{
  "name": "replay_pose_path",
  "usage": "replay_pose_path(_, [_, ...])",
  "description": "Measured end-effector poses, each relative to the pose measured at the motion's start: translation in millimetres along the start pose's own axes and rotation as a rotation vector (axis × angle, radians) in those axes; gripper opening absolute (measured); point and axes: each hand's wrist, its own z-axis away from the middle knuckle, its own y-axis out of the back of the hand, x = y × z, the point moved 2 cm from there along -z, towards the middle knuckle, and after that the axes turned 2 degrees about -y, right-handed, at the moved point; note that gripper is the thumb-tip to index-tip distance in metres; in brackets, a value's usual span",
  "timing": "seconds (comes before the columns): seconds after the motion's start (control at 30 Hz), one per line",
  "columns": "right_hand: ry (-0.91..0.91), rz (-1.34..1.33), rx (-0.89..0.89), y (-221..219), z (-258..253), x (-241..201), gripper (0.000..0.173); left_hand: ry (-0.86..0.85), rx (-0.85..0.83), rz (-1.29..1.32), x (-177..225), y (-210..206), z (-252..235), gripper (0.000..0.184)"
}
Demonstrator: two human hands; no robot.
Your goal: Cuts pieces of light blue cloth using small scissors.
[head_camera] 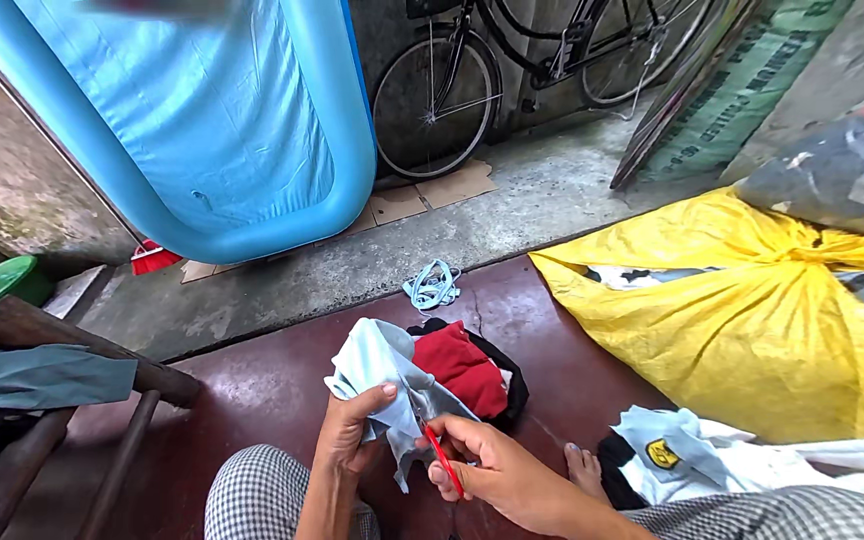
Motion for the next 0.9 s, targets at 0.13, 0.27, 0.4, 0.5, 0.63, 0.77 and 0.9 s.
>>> replay_pose_path(0.13, [0.023, -0.092, -0.056, -1, 2, -3, 0.032, 0.003, -0.049, -0.065, 3, 2, 5, 0.060])
replay_pose_path(0.27, [0.035, -0.144, -0.106, -2, 3, -2, 0.036, 0.004, -0.065, -0.110, 5, 2, 7, 0.063])
replay_pose_path(0.4, [0.050, -0.139, -0.143, 0, 2, -3, 0.045, 0.004, -0.068, -0.185, 5, -1, 9, 0.066])
replay_pose_path(0.5, [0.067, -0.111, -0.147, 2, 2, -5, 0.044, 0.001, -0.070, -0.213, 5, -2, 10, 0.064])
replay_pose_path(0.63, [0.078, -0.083, -0.123, 4, 1, -2, 0.043, -0.009, -0.067, -0.249, 6, -2, 10, 0.063])
replay_pose_path(0.77, [0.075, -0.082, -0.087, 4, 1, -2, 0.041, -0.022, -0.060, -0.324, 8, -5, 11, 0.067])
replay_pose_path(0.9, [0.039, -0.122, -0.049, 1, 1, -2, 0.035, -0.037, -0.042, -0.375, 8, -6, 12, 0.067])
